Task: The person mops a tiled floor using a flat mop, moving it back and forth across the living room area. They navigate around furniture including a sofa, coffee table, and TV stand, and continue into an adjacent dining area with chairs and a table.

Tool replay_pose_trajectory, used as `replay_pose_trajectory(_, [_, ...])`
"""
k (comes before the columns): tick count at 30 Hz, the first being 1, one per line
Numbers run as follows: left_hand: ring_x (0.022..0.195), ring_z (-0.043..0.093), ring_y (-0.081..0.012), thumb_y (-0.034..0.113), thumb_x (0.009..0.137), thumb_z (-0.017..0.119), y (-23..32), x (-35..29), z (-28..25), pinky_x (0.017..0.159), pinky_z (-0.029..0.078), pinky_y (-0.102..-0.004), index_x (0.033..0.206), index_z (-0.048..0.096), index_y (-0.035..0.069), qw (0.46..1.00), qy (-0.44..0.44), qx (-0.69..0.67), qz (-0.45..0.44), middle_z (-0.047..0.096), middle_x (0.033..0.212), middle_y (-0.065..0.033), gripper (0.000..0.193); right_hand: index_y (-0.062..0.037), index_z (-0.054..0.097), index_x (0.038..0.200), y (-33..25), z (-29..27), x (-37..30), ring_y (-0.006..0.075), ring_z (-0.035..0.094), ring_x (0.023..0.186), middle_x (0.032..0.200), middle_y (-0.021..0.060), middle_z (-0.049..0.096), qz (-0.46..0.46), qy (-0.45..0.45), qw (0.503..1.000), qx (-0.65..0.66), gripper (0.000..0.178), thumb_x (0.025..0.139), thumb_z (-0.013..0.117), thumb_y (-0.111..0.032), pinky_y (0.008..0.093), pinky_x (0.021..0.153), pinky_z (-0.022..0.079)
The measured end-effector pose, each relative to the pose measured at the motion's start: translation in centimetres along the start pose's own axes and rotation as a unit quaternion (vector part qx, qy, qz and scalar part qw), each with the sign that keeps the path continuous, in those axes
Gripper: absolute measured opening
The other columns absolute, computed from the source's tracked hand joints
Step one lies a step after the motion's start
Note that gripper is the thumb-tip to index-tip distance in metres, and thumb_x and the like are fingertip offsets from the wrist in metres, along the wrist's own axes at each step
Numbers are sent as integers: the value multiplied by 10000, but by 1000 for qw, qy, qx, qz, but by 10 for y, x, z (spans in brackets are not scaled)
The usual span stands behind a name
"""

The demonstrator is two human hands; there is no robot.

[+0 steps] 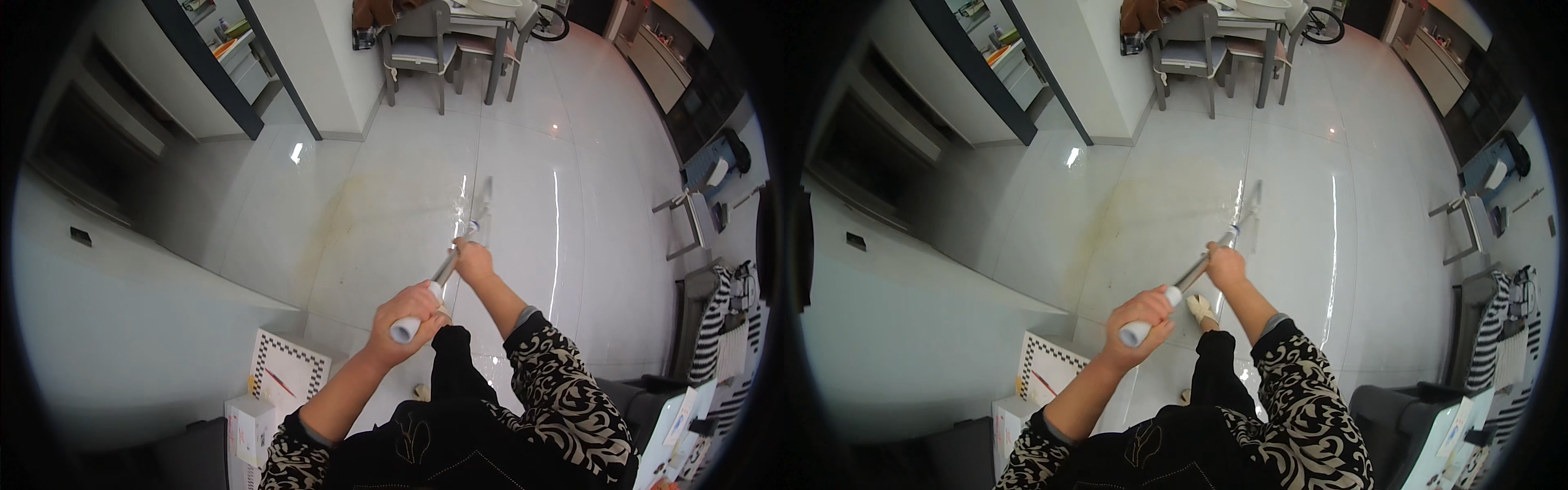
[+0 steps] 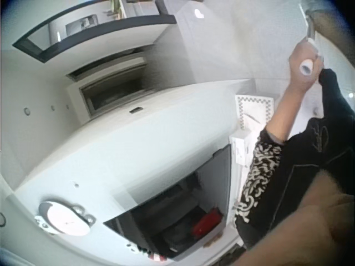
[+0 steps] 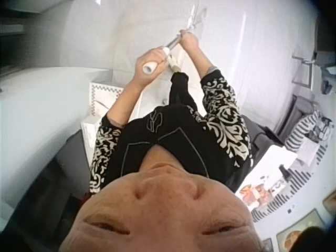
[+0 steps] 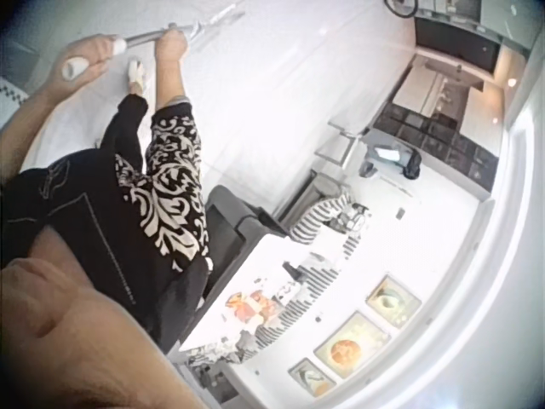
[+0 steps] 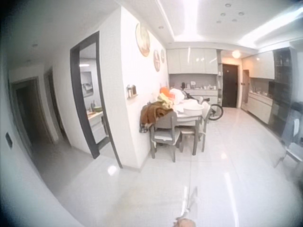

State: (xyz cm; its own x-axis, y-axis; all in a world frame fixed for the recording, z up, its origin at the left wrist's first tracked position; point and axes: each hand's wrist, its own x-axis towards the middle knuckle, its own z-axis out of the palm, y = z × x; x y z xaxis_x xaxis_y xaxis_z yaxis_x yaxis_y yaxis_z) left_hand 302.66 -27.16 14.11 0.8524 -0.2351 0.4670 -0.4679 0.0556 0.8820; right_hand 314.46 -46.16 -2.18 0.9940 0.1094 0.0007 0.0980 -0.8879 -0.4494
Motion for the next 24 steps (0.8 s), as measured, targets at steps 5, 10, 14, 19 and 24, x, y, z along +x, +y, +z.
replay_pose_trajectory(5, [907, 583, -224, -51, 775, 666, -127, 75, 11, 993, 389, -439, 760, 545, 48, 993, 64, -60, -79, 610, 878, -72, 157, -109, 602, 1042, 88, 36, 122, 363, 630, 796, 835, 193, 635, 41, -8, 998, -45, 271, 804, 646, -233, 455, 695, 504])
replay_pose_trajectory(10, [951, 586, -243, 13, 798, 693, -205, 130, -6, 963, 412, -393, 777, 559, 47, 989, 104, -28, -104, 611, 908, -65, 140, -102, 593, 1045, 115, 89, 220, 372, 620, 817, 853, 197, 626, 59, -47, 996, -49, 306, 824, 647, -307, 457, 719, 501])
replay_pose_trajectory(14, [977, 585, -249, 3, 792, 697, -228, 154, -46, 920, 430, -378, 778, 561, 36, 980, 159, 38, -116, 616, 905, -67, 141, -96, 592, 1038, 81, 123, 296, 380, 614, 815, 851, 201, 620, -24, -47, 999, 7, 286, 841, 627, -300, 465, 718, 495])
replay_pose_trajectory(19, [968, 584, -255, -22, 783, 689, -216, 159, -85, 910, 431, -379, 762, 556, 31, 957, 222, 120, -142, 615, 884, -71, 145, -114, 579, 1013, -2, 152, 343, 382, 605, 847, 870, 202, 611, -115, -88, 987, 72, 223, 841, 620, -250, 456, 720, 495])
replay_pose_trajectory(24, [913, 604, -258, -10, 761, 686, -171, 160, -121, 938, 440, -432, 763, 551, 39, 929, 268, 221, -124, 620, 854, -81, 143, -106, 563, 965, -88, 158, 345, 388, 609, 827, 866, 196, 610, -205, -171, 961, 70, 216, 761, 629, -133, 464, 708, 502])
